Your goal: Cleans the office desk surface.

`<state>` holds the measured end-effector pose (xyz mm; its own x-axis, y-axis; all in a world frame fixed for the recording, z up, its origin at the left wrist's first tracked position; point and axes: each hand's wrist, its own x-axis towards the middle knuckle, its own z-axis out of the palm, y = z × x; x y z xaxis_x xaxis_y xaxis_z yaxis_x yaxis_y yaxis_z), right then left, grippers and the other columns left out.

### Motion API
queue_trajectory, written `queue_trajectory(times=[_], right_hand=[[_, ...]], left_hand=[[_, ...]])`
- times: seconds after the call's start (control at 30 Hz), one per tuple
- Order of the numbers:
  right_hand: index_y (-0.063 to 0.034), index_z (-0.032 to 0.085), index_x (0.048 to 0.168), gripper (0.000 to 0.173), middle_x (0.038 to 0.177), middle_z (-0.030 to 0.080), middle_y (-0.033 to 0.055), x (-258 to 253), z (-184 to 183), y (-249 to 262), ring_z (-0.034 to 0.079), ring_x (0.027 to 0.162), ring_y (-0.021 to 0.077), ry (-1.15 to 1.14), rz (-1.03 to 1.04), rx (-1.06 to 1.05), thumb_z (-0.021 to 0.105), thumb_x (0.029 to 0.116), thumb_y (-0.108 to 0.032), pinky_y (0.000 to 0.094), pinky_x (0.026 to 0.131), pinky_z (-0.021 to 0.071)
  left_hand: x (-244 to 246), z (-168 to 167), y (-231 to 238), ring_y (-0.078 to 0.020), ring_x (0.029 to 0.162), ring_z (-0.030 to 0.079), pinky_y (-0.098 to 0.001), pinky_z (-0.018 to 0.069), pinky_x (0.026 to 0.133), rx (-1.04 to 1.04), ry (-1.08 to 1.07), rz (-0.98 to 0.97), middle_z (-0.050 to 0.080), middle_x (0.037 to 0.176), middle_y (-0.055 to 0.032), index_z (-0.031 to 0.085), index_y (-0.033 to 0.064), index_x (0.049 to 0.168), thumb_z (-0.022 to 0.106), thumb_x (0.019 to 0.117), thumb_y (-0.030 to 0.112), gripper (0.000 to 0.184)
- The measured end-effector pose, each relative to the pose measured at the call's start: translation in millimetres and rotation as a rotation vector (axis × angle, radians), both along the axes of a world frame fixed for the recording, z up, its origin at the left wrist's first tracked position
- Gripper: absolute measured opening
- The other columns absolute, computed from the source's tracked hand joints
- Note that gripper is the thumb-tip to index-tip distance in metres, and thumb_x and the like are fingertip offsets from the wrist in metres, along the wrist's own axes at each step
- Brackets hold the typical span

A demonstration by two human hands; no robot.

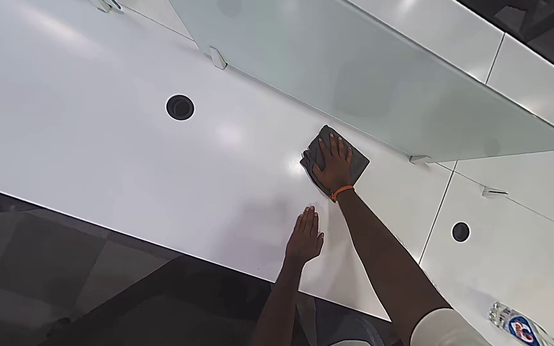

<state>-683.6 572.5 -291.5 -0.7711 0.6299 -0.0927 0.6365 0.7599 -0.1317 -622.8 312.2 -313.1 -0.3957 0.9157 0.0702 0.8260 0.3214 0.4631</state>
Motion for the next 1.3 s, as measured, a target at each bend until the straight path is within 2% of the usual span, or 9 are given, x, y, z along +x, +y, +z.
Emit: queue_trajectory(times=[0.3, 0.47, 0.57, 0.7, 0.8, 0.9, 1.0, 1.13, 1.3], right_hand=[[-0.0354, 0.027, 0.163, 0.084, 0.171, 0.020, 0.0066, -43, 1, 36, 0.013, 0.158, 0.0330, 0.008, -0.070, -0.003, 0.043, 0.0887, -0.071, 0.0673, 0.122, 0.0093], [-0.0329, 0.030, 0.162, 0.083, 0.171, 0.023, 0.0034, -37, 2, 47, 0.015, 0.158, 0.0305, 0.041, -0.011, -0.033, 0.044, 0.0887, -0.070, 0.0662, 0.122, 0.0103], [-0.0313, 0.034, 0.161, 0.081, 0.170, 0.026, 0.0021, -7, 2, 66, 0.021, 0.157, 0.0287, 0.038, 0.038, -0.030, 0.043, 0.0893, -0.069, 0.0631, 0.123, 0.0127], [-0.0295, 0.039, 0.159, 0.078, 0.166, 0.033, 0.0043, 54, 7, 92, 0.027, 0.154, 0.0293, 0.008, -0.011, -0.006, 0.042, 0.0904, -0.068, 0.0630, 0.123, 0.0142], [-0.0275, 0.038, 0.159, 0.077, 0.167, 0.033, 0.0074, 104, 6, 100, 0.025, 0.156, 0.0310, 0.010, -0.099, 0.014, 0.043, 0.0918, -0.065, 0.0628, 0.123, 0.0146], [-0.0246, 0.036, 0.160, 0.076, 0.169, 0.026, 0.0072, 157, 3, 100, 0.019, 0.157, 0.0314, 0.020, -0.184, 0.041, 0.042, 0.0934, -0.061, 0.0630, 0.122, 0.0169], [-0.0230, 0.036, 0.159, 0.076, 0.168, 0.028, 0.0082, 189, 3, 103, 0.020, 0.157, 0.0315, -0.023, -0.264, 0.092, 0.040, 0.0935, -0.061, 0.0621, 0.122, 0.0177], [-0.0225, 0.036, 0.159, 0.078, 0.168, 0.029, 0.0100, 174, 6, 95, 0.021, 0.156, 0.0336, -0.029, -0.411, 0.096, 0.042, 0.0919, -0.061, 0.0631, 0.122, 0.0178], [-0.0194, 0.026, 0.163, 0.086, 0.170, 0.019, 0.0171, 102, 10, 72, 0.014, 0.157, 0.0405, -0.072, -0.666, 0.040, 0.042, 0.0922, -0.065, 0.0713, 0.119, 0.0117]], left_hand=[[0, -1, 1, -0.0325, 0.152, 0.034, -0.0474, 0.0289, 0.123, -0.051, 0.018, 0.004, 0.041, 0.159, -0.0207, 0.044, -0.0059, 0.149, 0.031, 0.1024, 0.040, 0.067], [-2, -3, 0, -0.0303, 0.153, 0.031, -0.0462, 0.0264, 0.124, -0.056, 0.014, 0.010, 0.039, 0.161, -0.0185, 0.043, -0.0048, 0.150, 0.033, 0.1011, 0.037, 0.065], [-1, -4, -1, -0.0302, 0.153, 0.031, -0.0464, 0.0262, 0.124, -0.058, 0.012, 0.006, 0.040, 0.161, -0.0179, 0.044, -0.0042, 0.150, 0.033, 0.1017, 0.037, 0.065], [-2, -5, -1, -0.0305, 0.154, 0.029, -0.0471, 0.0257, 0.124, -0.071, 0.024, 0.003, 0.038, 0.162, -0.0170, 0.044, -0.0036, 0.151, 0.032, 0.1020, 0.038, 0.065], [-2, -3, 0, -0.0303, 0.154, 0.030, -0.0469, 0.0260, 0.124, -0.088, 0.037, 0.005, 0.038, 0.162, -0.0160, 0.043, -0.0026, 0.151, 0.031, 0.1022, 0.038, 0.065], [-2, -3, -1, -0.0299, 0.154, 0.030, -0.0469, 0.0260, 0.124, -0.097, 0.053, 0.004, 0.038, 0.162, -0.0157, 0.043, -0.0023, 0.151, 0.030, 0.1024, 0.039, 0.066], [-2, -3, 0, -0.0294, 0.154, 0.029, -0.0465, 0.0254, 0.124, -0.099, 0.036, 0.003, 0.037, 0.163, -0.0159, 0.043, -0.0022, 0.151, 0.030, 0.1022, 0.039, 0.066], [-3, -1, 2, -0.0291, 0.154, 0.029, -0.0456, 0.0256, 0.125, -0.093, -0.002, 0.007, 0.037, 0.163, -0.0162, 0.043, -0.0030, 0.151, 0.034, 0.1013, 0.037, 0.065], [-1, 1, 4, -0.0284, 0.154, 0.030, -0.0451, 0.0264, 0.124, -0.087, -0.035, 0.017, 0.037, 0.163, -0.0163, 0.044, -0.0036, 0.151, 0.037, 0.1016, 0.035, 0.063]])
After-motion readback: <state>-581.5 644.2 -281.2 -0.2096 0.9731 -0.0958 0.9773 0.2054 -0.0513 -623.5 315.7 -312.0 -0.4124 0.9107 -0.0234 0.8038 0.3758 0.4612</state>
